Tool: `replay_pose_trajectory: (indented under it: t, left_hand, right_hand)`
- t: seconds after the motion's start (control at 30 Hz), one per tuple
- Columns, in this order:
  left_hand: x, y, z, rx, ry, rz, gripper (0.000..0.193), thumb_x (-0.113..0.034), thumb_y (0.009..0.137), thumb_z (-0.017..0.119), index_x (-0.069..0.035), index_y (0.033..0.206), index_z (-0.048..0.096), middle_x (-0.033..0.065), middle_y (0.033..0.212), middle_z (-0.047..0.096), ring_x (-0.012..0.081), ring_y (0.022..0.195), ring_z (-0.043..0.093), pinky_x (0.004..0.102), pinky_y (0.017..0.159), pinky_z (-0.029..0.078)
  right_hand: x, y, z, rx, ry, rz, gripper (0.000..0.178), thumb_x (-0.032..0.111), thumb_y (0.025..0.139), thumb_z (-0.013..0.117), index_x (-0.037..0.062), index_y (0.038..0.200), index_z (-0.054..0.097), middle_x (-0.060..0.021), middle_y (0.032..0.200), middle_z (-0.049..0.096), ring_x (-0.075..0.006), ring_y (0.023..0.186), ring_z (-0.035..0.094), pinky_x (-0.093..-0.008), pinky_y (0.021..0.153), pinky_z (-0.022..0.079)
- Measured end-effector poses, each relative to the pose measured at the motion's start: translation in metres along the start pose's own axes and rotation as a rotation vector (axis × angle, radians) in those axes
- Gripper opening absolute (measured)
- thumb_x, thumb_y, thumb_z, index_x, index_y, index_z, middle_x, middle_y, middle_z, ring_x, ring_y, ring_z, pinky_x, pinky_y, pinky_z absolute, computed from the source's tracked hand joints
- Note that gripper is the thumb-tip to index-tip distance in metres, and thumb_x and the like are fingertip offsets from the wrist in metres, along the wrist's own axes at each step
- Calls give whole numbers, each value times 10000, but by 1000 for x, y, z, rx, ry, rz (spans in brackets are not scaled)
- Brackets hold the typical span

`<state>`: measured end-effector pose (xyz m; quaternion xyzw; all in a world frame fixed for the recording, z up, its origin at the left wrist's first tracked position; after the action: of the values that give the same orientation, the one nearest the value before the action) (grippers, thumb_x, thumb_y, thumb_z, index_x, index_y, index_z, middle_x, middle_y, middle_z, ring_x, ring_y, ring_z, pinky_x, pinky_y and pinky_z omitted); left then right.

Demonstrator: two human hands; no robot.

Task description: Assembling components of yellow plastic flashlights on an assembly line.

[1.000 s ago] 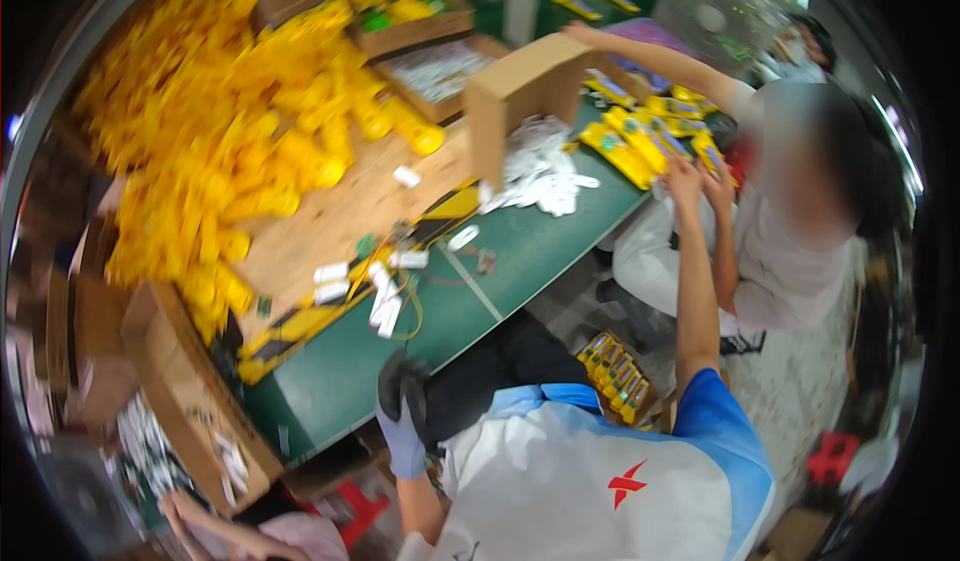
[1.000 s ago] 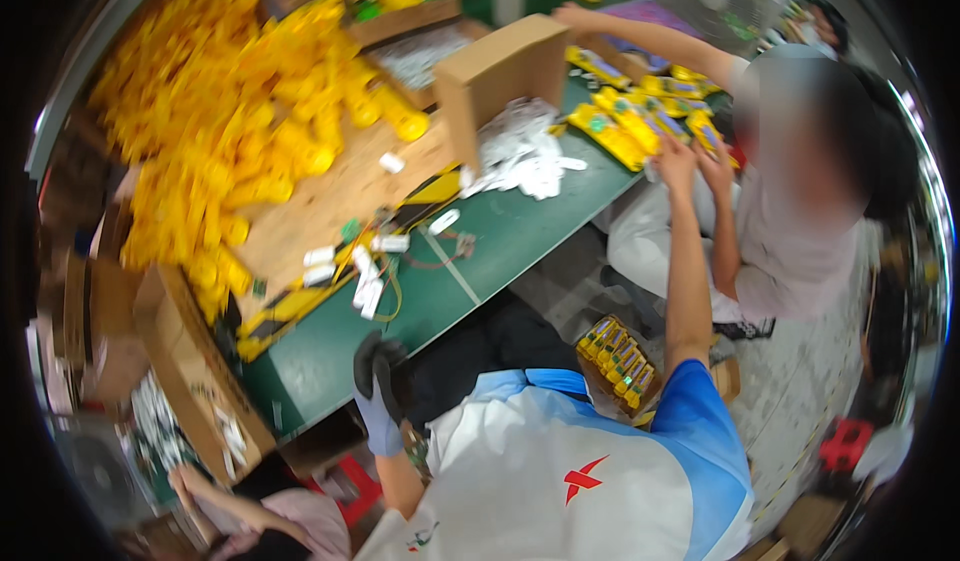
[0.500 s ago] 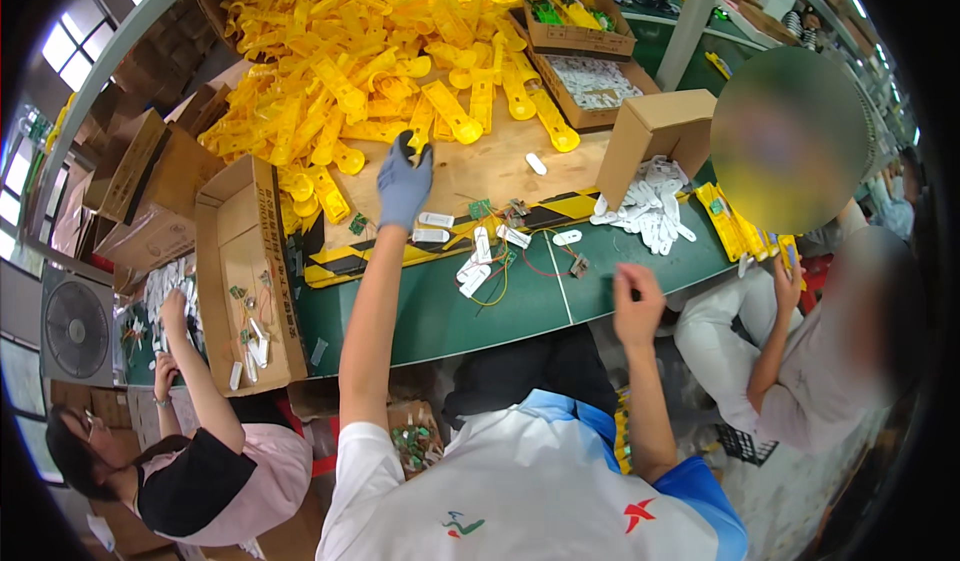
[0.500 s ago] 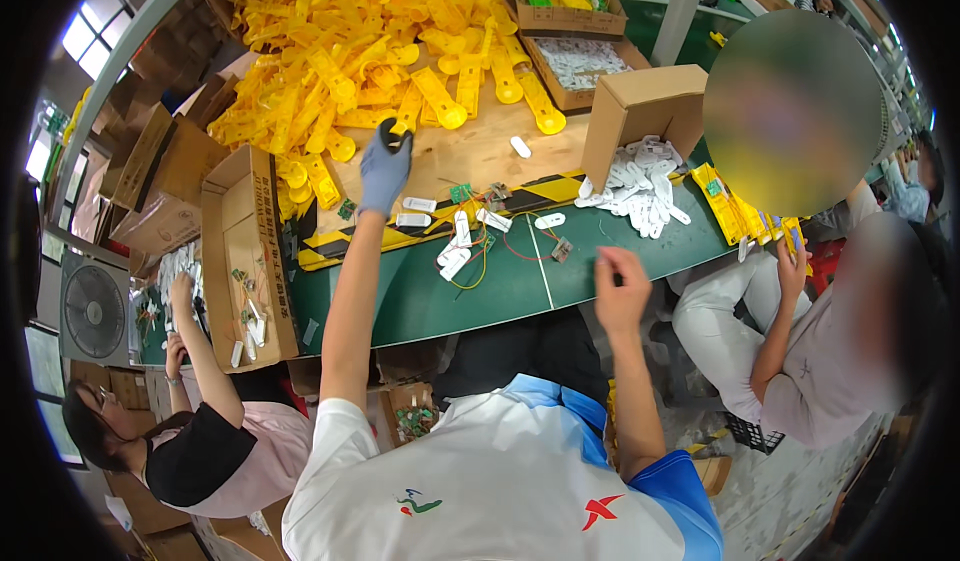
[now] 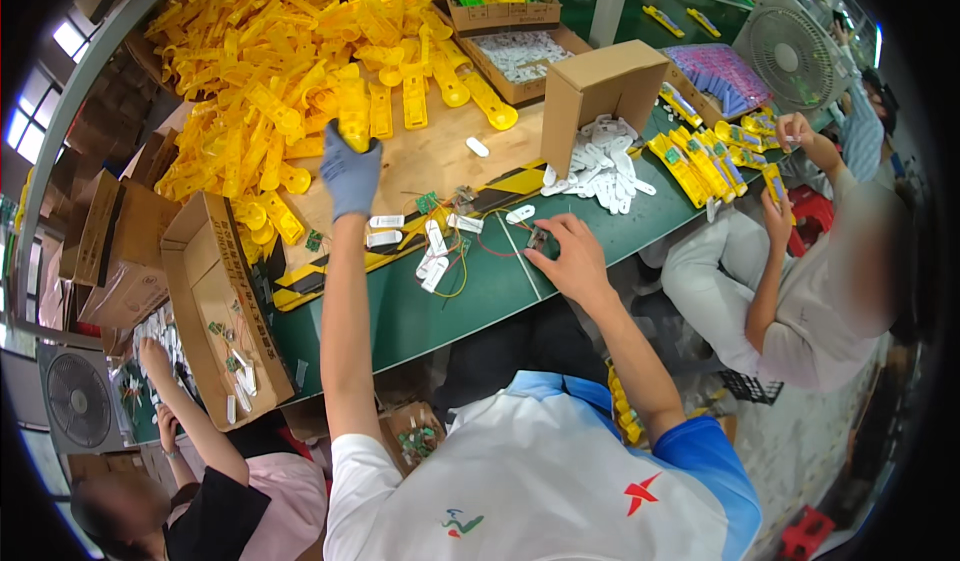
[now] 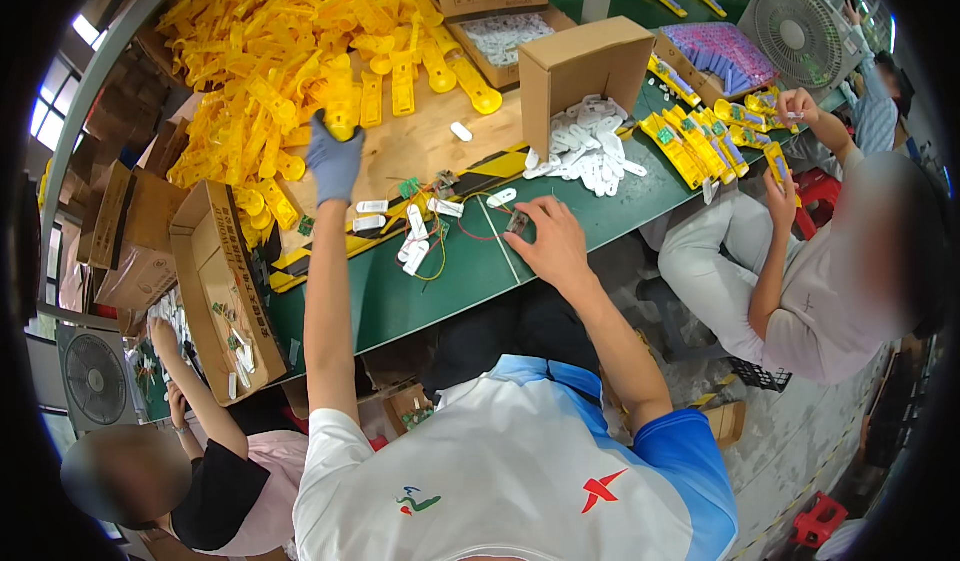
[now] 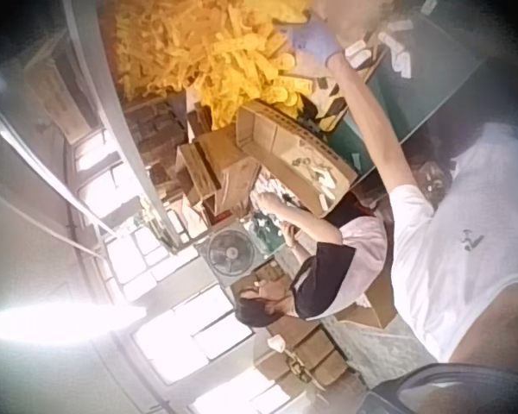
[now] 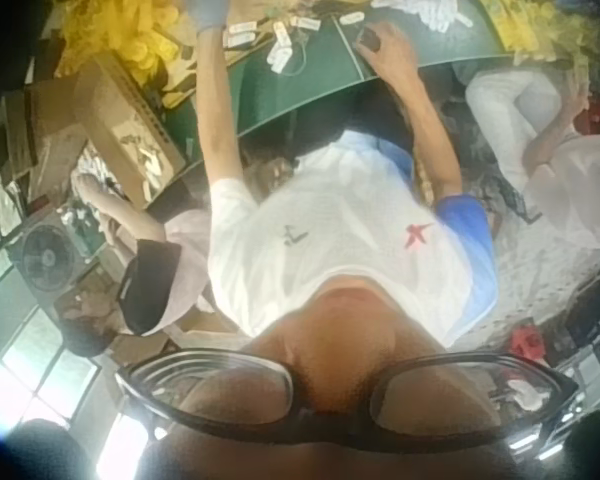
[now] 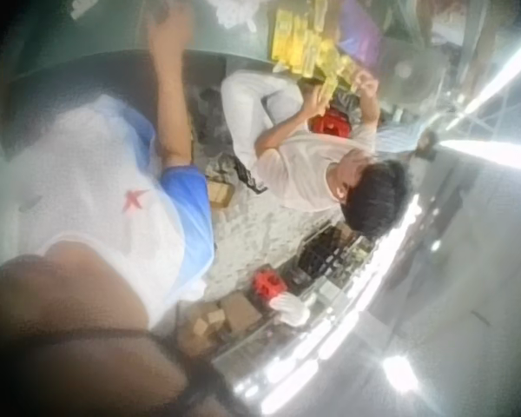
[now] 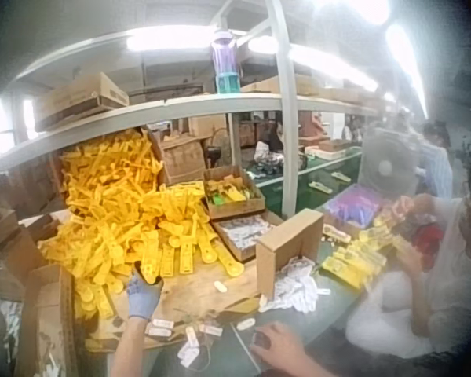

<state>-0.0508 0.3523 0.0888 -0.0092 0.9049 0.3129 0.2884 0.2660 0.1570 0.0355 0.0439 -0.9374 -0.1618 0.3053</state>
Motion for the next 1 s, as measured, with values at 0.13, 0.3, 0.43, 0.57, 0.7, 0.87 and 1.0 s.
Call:
replay_pose_trajectory:
  t: [0.13, 0.3, 0.43, 0.57, 0.7, 0.87, 1.0]
  left_hand:
    - [-9, -55, -95, -135, -112, 44, 608, -153, 734, 779, 24, 1245, 501, 222, 1170, 573, 379, 1036, 603, 413, 888, 486]
    - [16, -144, -174, -118, -568, -101, 718, 101, 761, 695, 28, 1410, 397, 132, 1352, 496, 216, 1188, 521, 338, 972, 459]
    - [50, -227, -200, -376, -570, -167, 590, -117, 908, 597, 18, 1438, 373, 144, 1320, 533, 237, 1166, 527, 368, 970, 443]
    - [55, -272, -161, -260, -1285, -421, 566, -426, 1028, 351, 0, 1395, 423, 131, 1306, 539, 288, 1150, 524, 419, 1023, 385]
    - [35, -316, -103, 133, -1198, -522, 503, -352, 1005, 428, -31, 1390, 397, 48, 930, 583, 162, 801, 581, 289, 707, 504]
    - [-43, -397, -42, 492, -1371, -995, 424, -415, 963, 521, -52, 1181, 529, 100, 962, 644, 244, 846, 635, 384, 773, 529]
    - [-82, -424, -49, 1069, -1622, -642, 458, -281, 930, 629, 9, 1250, 477, 187, 1086, 631, 279, 969, 638, 416, 873, 511]
  right_hand:
    - [-7, 10, 9, 71, -41, -49, 420, 263, 744, 779, 74, 1099, 657, -84, 978, 614, -321, 939, 584, -405, 834, 487]
    - [-1, 35, -19, 132, 390, 63, 406, 188, 766, 794, 41, 1122, 665, -35, 859, 676, -156, 809, 638, -294, 736, 501]
    - [2, 76, -40, 35, 782, 125, 345, 179, 846, 751, 20, 1137, 656, -33, 887, 682, -72, 719, 607, -226, 649, 488]
    - [22, 101, -12, 154, 985, 100, 337, 125, 902, 686, 40, 1218, 607, -28, 984, 677, -77, 824, 632, -239, 727, 538]
    - [65, 90, -3, 235, 1135, 152, 318, 254, 965, 617, 29, 1190, 625, -35, 966, 651, -44, 695, 586, -203, 588, 470]
    - [86, 66, -30, 199, 1282, 84, 366, 298, 1030, 486, 0, 1199, 616, -46, 974, 659, -65, 677, 593, -211, 589, 469]
    - [88, 47, -42, 223, 1352, 66, 409, 330, 1038, 464, -9, 1219, 600, -49, 1016, 672, -87, 760, 622, -229, 678, 489]
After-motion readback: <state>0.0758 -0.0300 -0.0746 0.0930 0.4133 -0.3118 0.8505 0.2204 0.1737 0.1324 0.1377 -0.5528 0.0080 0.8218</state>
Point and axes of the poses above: each hand's wrist, its own y-axis towards the middle knuckle, its own z-axis out of the palm, x = y × z, the point moved 9 cm from there along y, towards the middle knuckle
